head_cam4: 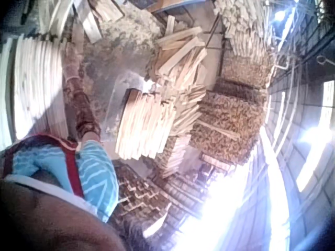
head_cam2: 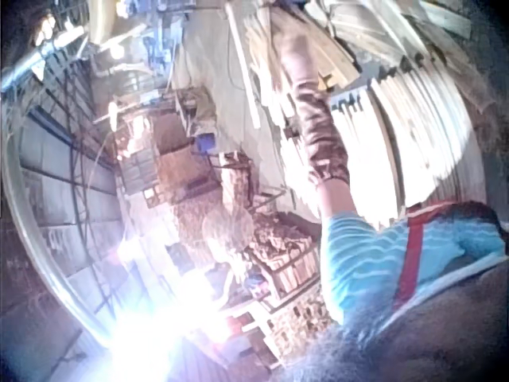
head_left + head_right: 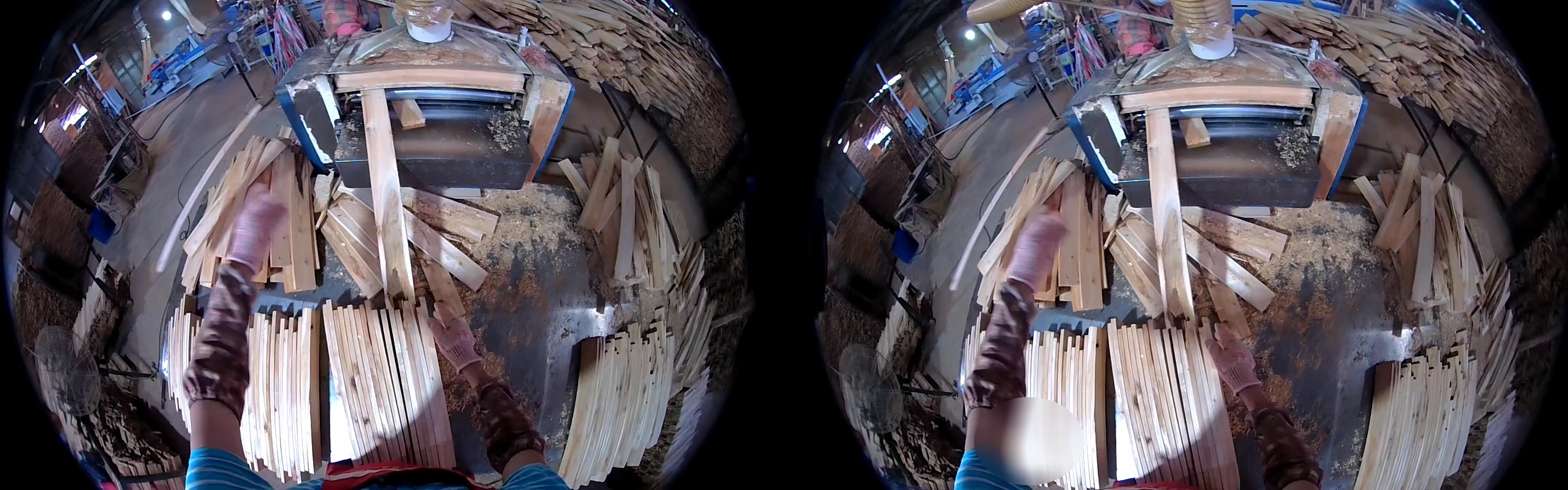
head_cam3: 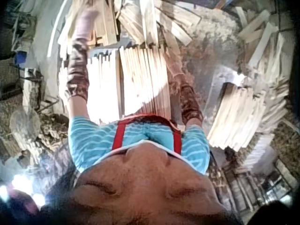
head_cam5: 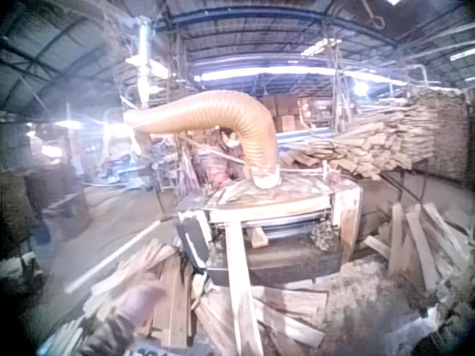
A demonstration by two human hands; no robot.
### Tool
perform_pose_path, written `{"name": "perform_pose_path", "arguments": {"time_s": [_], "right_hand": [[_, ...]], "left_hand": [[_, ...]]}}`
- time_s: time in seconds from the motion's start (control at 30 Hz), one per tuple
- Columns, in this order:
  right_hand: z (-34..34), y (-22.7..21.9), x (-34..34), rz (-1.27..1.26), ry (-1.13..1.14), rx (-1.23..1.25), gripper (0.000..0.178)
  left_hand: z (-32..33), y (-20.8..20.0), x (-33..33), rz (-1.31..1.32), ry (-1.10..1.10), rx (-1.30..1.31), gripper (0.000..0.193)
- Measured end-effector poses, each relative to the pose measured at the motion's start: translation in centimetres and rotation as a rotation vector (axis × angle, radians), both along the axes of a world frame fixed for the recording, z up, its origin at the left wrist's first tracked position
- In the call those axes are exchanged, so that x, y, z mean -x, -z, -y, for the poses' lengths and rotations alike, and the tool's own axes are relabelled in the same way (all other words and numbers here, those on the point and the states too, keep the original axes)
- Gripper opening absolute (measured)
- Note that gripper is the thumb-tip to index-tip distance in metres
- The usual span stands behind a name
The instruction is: The person repeatedly picks up thin wooden planks from a pile, inspects them, and places them into a neat stack. The person also gathers a large stack of planks and carries them to a storage rack in the workshop.
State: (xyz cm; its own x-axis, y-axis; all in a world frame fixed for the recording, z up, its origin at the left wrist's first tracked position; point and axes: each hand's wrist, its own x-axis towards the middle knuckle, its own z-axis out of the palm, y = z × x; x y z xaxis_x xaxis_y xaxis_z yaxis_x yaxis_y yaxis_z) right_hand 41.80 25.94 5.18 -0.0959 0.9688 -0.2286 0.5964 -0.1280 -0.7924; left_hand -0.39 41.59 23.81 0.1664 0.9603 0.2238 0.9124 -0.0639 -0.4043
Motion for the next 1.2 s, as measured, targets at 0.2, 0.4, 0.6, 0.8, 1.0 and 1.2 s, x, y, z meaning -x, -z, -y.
{"name": "perform_pose_path", "arguments": {"time_s": [0.2, 0.4, 0.6, 0.8, 1.0, 1.2], "right_hand": [[-7.2, 3.7, 0.9, 0.506, -0.053, -0.155, 0.078], [-14.5, 7.2, -6.0, 0.955, -0.154, -0.344, 0.087], [-10.6, 2.1, -5.3, 0.657, -0.031, -0.134, 0.061], [1.5, 0.9, -9.5, 0.014, 0.097, 0.112, 0.06], [12.1, -1.4, -9.9, -1.537, 0.424, 0.781, 0.063], [16.4, -2.1, -5.5, -1.758, 0.296, 0.748, 0.068]], "left_hand": [[-3.0, 11.2, -13.1, 2.277, -0.174, 0.494, 0.096], [-4.3, 11.2, -18.1, 2.202, -0.226, 0.649, 0.072], [8.2, 7.7, -12.2, 2.562, -0.217, 0.489, 0.045], [18.0, 7.2, -2.8, 2.393, -0.276, 0.186, 0.041], [11.9, 3.8, 8.1, 2.501, 0.057, 0.152, 0.035], [3.7, 3.0, 9.7, 2.085, 0.386, 0.093, 0.039]]}}
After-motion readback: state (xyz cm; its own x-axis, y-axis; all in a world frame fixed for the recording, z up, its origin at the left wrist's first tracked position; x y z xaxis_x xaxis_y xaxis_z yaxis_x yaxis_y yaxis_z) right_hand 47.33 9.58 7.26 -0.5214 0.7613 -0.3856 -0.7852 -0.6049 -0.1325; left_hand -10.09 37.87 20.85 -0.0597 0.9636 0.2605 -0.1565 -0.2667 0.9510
